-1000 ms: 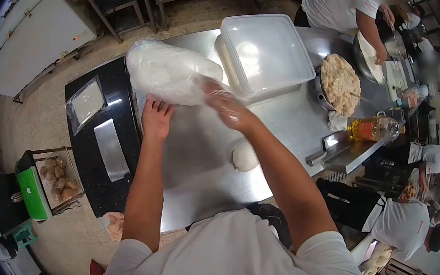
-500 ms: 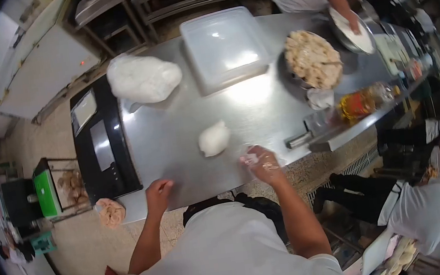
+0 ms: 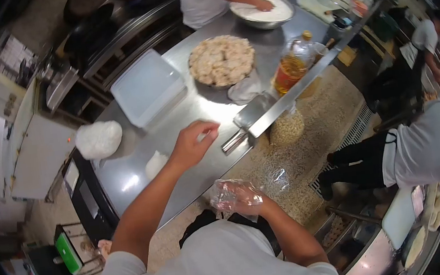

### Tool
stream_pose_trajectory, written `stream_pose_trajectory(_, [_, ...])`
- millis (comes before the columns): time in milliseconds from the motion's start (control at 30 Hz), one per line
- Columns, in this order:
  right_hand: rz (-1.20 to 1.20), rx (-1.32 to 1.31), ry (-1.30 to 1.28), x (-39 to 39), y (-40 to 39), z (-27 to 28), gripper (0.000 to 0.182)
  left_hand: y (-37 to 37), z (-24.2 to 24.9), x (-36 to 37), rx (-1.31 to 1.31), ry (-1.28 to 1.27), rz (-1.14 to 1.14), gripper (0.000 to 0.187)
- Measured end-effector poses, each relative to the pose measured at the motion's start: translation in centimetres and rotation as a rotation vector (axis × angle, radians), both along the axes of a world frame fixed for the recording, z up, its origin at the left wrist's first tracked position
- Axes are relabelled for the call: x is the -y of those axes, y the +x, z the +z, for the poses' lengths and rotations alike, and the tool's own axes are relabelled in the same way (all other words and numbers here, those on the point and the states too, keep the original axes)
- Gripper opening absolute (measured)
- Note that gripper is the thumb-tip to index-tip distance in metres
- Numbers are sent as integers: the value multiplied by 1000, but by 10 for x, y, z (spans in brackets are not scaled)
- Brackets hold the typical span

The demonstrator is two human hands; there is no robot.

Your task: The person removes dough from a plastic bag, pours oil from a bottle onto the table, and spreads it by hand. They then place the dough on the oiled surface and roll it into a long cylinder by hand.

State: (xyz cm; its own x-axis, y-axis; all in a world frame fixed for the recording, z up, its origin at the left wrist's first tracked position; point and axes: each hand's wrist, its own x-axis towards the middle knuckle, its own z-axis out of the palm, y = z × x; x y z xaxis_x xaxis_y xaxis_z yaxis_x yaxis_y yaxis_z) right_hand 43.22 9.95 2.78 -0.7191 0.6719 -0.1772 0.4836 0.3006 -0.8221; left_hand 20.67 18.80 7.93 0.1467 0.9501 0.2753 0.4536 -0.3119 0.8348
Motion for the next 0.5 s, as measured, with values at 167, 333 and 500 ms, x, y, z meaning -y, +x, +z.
stream_pose_trajectory(167, [-433, -200, -127, 28, 87, -27, 58, 73, 17, -122, 133, -235, -143, 28])
stream_pose_trajectory(333, [-614, -126, 50, 53, 145, -15, 47, 109, 12, -206, 297, -231, -228, 30])
stream_pose_trajectory(500, [-1017, -55, -14, 89, 162, 3, 40, 143, 3, -276, 427, -284, -206, 34])
